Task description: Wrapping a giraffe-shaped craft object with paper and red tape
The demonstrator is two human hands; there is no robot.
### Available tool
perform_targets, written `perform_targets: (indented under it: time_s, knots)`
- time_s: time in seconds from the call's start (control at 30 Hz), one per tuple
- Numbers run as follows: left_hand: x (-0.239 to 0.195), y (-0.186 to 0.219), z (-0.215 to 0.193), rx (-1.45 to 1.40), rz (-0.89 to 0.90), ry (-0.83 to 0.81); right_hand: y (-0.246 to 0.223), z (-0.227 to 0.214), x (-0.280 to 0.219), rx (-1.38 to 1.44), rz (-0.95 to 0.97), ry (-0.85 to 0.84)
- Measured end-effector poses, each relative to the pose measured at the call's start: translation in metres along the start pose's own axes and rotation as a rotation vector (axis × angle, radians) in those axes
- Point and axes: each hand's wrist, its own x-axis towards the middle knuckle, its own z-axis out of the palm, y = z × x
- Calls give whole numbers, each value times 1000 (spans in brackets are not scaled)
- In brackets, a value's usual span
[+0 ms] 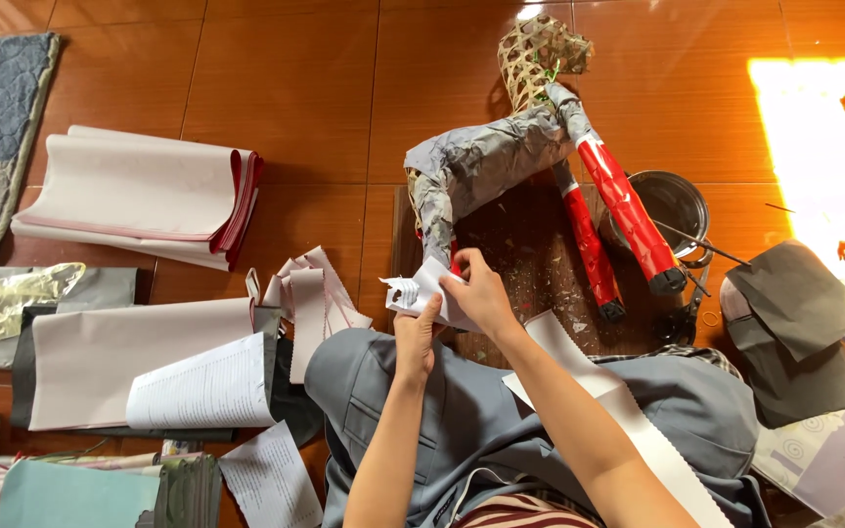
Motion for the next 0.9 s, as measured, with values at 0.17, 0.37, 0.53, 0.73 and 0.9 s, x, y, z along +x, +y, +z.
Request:
perform_targets:
  time_s: [0.17,0.37,0.53,0.73,0.9]
  knots:
    - [-3,2,1,-14,-13,-3,20,18,45,39,113,-143]
    - [3,15,20,132,100,-59,49,41,51,398,89,-90]
    - [24,5,17,195,67,-298,86,45,75,222,58,-179]
    - [8,21,33,173,16,-322,36,6,37,130,74,-239]
    - [4,21,34,176,-38,-269,79,-20,20,137,-73,-196]
